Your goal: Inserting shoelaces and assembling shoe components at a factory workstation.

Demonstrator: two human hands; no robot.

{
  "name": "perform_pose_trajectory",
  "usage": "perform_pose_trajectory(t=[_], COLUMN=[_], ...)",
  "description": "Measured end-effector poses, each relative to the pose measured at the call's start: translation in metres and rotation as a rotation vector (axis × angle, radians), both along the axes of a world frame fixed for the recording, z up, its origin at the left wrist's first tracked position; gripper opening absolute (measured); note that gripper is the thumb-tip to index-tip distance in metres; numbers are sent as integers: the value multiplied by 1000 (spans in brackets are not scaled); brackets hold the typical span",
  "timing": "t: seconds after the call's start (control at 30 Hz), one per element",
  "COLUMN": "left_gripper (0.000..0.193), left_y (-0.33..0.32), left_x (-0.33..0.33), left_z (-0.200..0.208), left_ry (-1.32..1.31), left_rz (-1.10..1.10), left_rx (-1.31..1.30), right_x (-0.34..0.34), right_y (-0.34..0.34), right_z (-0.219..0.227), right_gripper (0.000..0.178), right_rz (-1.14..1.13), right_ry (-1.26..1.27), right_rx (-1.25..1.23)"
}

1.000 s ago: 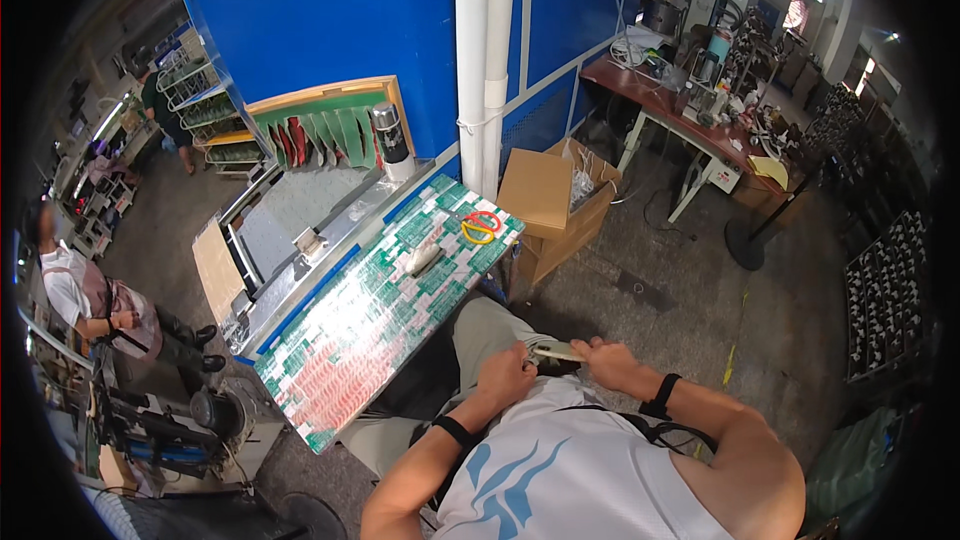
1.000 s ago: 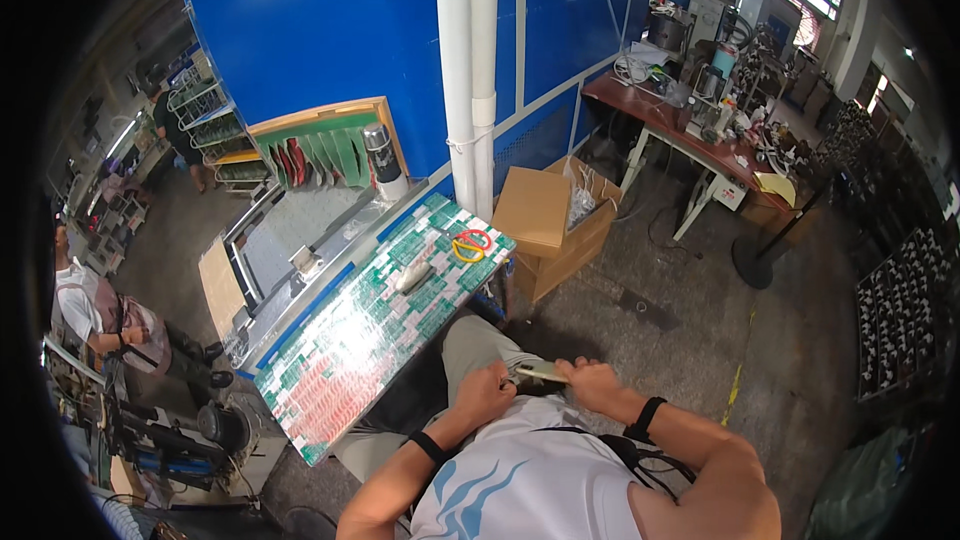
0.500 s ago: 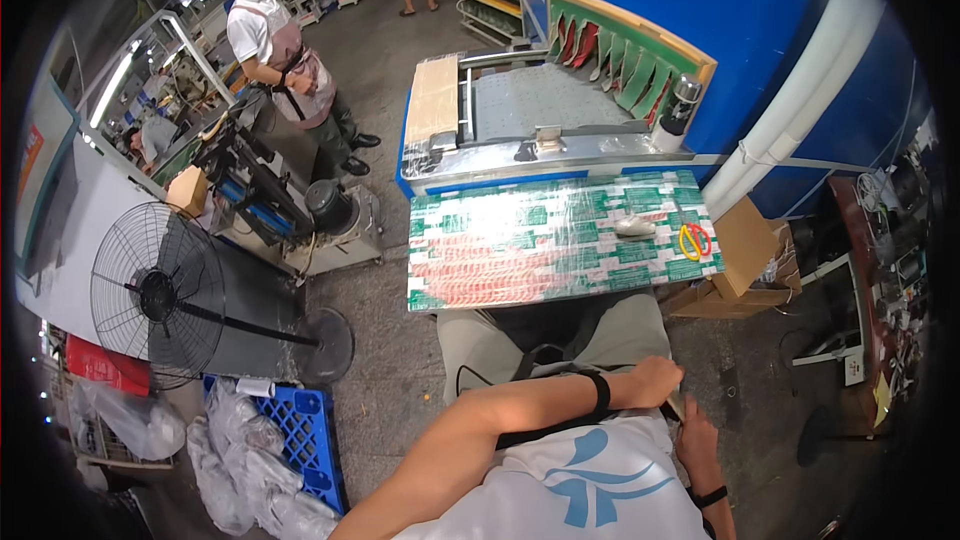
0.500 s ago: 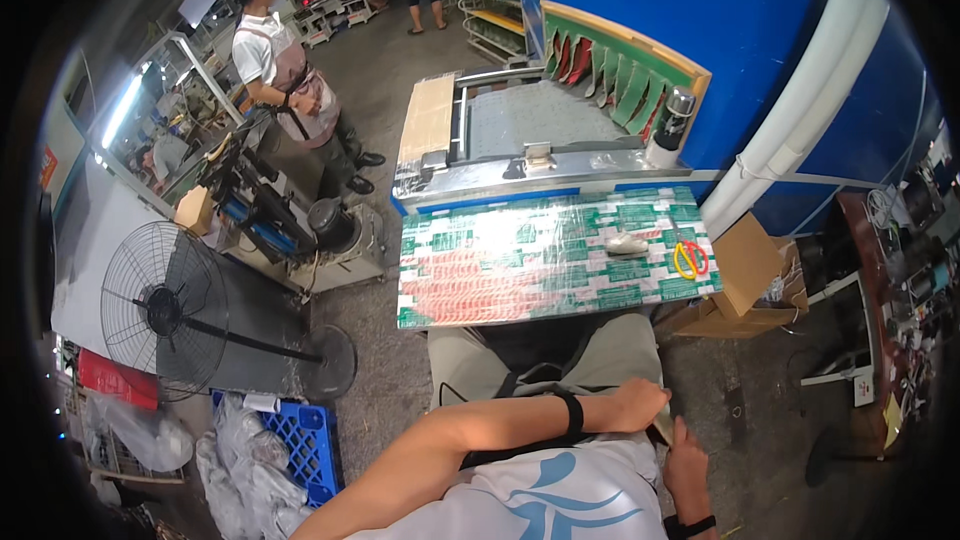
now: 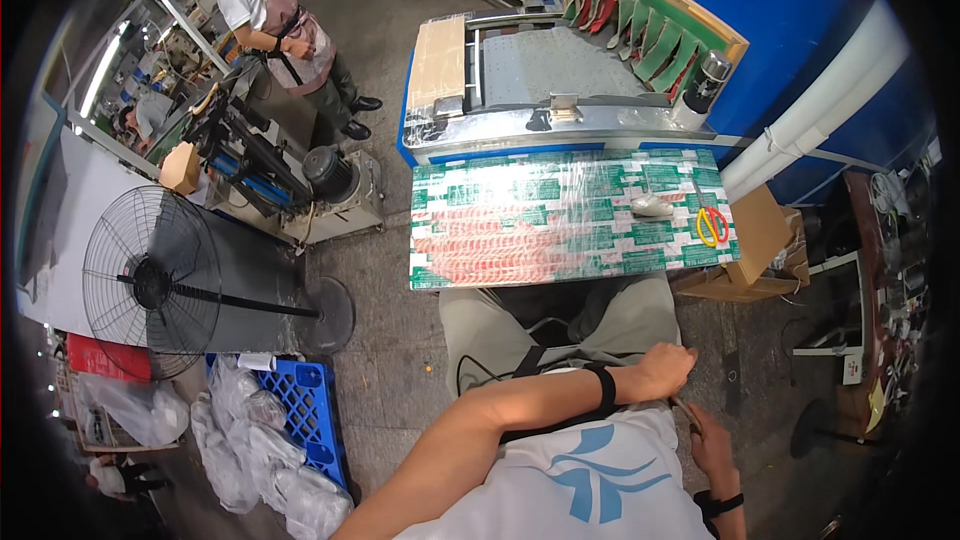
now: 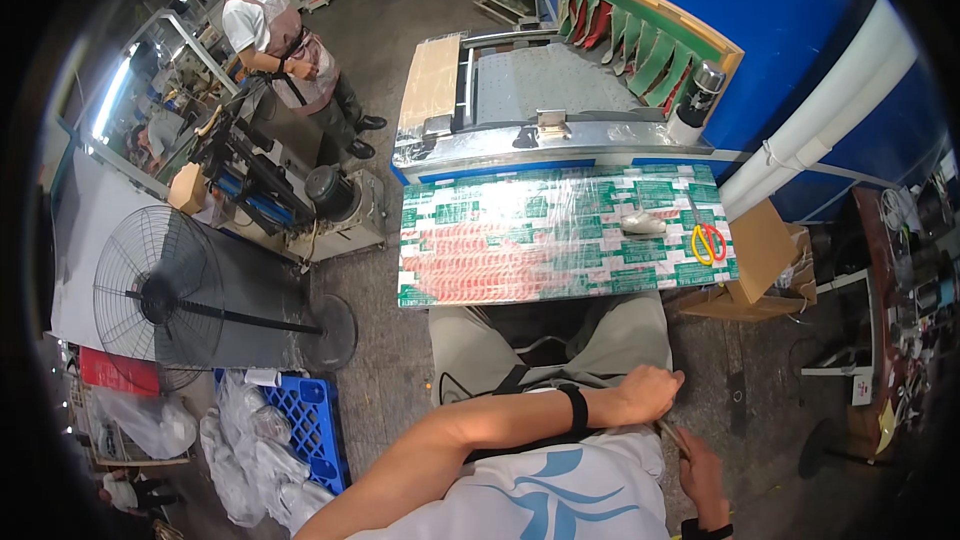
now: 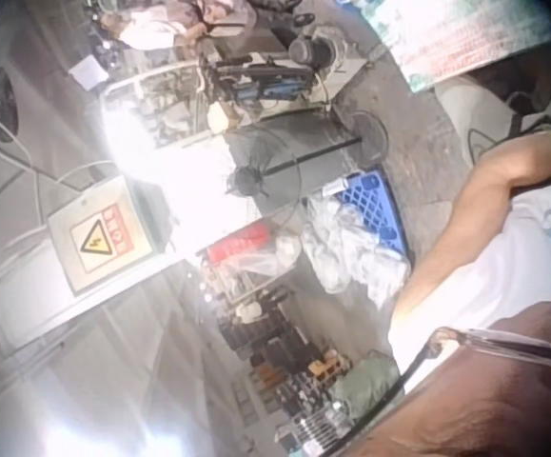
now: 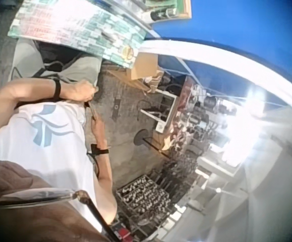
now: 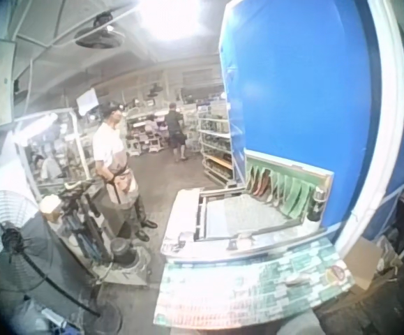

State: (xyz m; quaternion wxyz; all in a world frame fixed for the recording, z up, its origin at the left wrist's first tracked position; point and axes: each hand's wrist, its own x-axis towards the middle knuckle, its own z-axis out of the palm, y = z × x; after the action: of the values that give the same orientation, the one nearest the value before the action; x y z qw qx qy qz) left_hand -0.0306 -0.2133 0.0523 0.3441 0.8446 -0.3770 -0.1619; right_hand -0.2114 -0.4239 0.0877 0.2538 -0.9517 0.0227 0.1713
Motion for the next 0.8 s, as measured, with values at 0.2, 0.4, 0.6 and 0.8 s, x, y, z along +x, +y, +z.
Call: perform_pose_trajectory(t=[0.2,0.4,0.6,0.8], left_gripper=[31,30,26,25], left_y=[3,3,2,-2], left_x=[-1,1,2,1], left_z=[-9,-11,-13,-10], left_ry=[109,108,90,100], left_rz=[61,51,56,32], left_rx=[-71,-41,-55,-41], right_x=[10,5,10,21], right_y=[3,-21,-23,-15], right_z=[11,-39,1,-1], right_gripper=[58,51,37,45], right_rz=[-210,-61,-271,-163], right_ry=[346,131,389,432], right_rx=[272,323,510,383])
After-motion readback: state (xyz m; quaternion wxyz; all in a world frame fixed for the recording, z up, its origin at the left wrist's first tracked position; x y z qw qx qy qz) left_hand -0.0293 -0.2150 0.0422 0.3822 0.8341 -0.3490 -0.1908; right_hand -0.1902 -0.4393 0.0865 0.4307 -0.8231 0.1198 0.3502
